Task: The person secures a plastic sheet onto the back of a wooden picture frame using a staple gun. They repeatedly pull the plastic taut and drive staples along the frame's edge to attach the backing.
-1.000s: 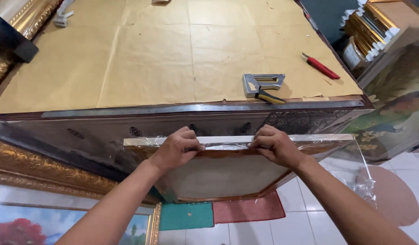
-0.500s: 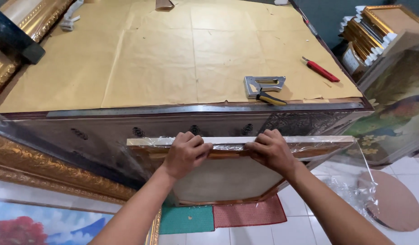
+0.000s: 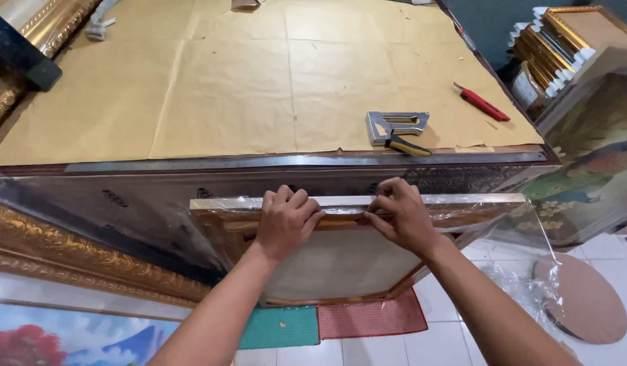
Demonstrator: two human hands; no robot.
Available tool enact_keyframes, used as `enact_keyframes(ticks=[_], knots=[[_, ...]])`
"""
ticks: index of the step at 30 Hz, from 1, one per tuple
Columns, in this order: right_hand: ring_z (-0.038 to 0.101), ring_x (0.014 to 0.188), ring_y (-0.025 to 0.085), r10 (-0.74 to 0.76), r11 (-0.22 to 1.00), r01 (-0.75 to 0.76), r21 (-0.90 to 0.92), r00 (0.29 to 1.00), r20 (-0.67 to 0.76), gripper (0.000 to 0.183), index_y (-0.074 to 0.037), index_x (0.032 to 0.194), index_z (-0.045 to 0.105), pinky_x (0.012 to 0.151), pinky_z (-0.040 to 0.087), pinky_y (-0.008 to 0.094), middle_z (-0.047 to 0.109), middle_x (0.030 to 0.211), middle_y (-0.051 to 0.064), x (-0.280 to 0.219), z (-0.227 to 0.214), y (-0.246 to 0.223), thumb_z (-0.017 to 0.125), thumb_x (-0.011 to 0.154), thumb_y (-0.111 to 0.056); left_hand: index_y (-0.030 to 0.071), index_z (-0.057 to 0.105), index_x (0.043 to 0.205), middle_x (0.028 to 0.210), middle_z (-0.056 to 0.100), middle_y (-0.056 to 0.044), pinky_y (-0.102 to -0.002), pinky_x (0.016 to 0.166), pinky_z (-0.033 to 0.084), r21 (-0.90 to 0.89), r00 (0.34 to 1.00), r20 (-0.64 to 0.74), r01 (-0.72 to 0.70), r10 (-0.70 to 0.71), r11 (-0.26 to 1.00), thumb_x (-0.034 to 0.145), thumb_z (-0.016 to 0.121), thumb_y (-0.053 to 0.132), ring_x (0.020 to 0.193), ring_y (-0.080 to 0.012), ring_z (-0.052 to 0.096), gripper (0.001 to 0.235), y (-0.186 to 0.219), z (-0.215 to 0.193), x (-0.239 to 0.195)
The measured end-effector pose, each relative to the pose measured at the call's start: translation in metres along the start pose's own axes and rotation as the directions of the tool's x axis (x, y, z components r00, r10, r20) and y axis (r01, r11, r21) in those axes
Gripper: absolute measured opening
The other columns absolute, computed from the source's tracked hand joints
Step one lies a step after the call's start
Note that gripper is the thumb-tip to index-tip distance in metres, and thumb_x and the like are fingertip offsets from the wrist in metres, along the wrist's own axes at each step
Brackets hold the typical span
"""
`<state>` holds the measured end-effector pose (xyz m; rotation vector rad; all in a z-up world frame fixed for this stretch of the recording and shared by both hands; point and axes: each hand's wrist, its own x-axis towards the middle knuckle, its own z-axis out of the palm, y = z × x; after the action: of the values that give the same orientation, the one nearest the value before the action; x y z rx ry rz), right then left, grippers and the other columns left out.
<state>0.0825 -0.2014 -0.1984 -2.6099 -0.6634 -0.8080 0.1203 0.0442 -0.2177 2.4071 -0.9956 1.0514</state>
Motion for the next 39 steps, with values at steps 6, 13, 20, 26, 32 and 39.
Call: enact_keyframes(ticks=[6,13,20,26,32,39], knots=[[0.058,0.076,0.016,0.033,0.999,-0.033,0.007,0.999,0.0,0.014,-0.022,0.065,0.055,0.062,0.041,0.03,0.052,0.088,-0.006,0.011,-0.002,-0.007,0.067,0.068,-0.03,0.02,0.054,0.067,0.07,0.044,0.005,-0.032,0.059,0.039,-0.046,0.985,0.108,0.138,-0.132,0.989,0.074,0.063,0.032,0.073,-0.0157,0.046,0.016,0.008,-0.007,0.012],[0.059,0.07,0.016,0.119,0.992,-0.12,0.041,0.993,0.027,0.022,-0.019,0.058,0.049,0.059,0.042,0.03,0.056,0.078,-0.009,0.016,0.005,0.001,0.068,0.065,-0.027,0.02,0.056,0.063,0.085,0.054,0.006,-0.034,0.064,0.043,-0.101,0.948,0.207,0.265,-0.24,0.959,0.072,0.064,0.031,0.091,-0.0173,0.05,0.017,0.008,-0.002,0.016],[0.061,0.082,0.024,0.219,0.972,-0.232,0.041,0.953,0.21,0.033,-0.025,0.101,0.059,0.066,0.045,0.037,0.062,0.098,-0.005,0.024,-0.02,-0.016,0.066,0.069,-0.022,0.025,0.055,0.088,0.077,0.053,0.006,-0.032,0.063,0.044,-0.14,0.927,0.285,0.291,-0.243,0.946,0.072,0.067,0.029,0.076,-0.0158,0.053,0.02,0.005,-0.016,0.02],[0.058,0.081,0.019,0.257,0.966,-0.254,-0.046,0.934,0.25,0.028,-0.027,0.099,0.062,0.068,0.043,0.033,0.064,0.089,-0.009,0.024,-0.022,-0.024,0.066,0.071,-0.027,0.026,0.058,0.09,0.075,0.046,0.004,-0.035,0.064,0.041,-0.056,0.936,0.306,0.198,-0.172,0.979,0.068,0.063,0.029,0.073,-0.0173,0.048,0.023,0.015,-0.019,0.029],[0.057,0.078,0.017,0.284,0.959,-0.28,-0.052,0.931,0.228,0.025,-0.028,0.095,0.063,0.068,0.042,0.031,0.063,0.083,-0.009,0.015,-0.022,-0.029,0.067,0.07,-0.03,0.017,0.05,0.067,0.067,0.041,0.001,-0.04,0.066,0.039,-0.069,0.98,0.183,0.087,-0.073,0.994,0.054,0.066,0.039,0.071,-0.0216,0.047,0.03,0.025,-0.007,0.035],[0.055,0.082,0.013,0.327,0.945,-0.319,-0.073,0.917,0.229,0.024,-0.031,0.093,0.063,0.07,0.041,0.029,0.062,0.083,-0.011,0.012,-0.021,-0.032,0.067,0.07,-0.034,0.014,0.054,0.064,0.065,0.043,-0.001,-0.034,0.057,0.042,-0.221,0.931,0.288,0.293,-0.225,0.93,0.055,0.078,0.036,0.065,-0.0221,0.051,0.034,0.024,-0.016,0.039]])
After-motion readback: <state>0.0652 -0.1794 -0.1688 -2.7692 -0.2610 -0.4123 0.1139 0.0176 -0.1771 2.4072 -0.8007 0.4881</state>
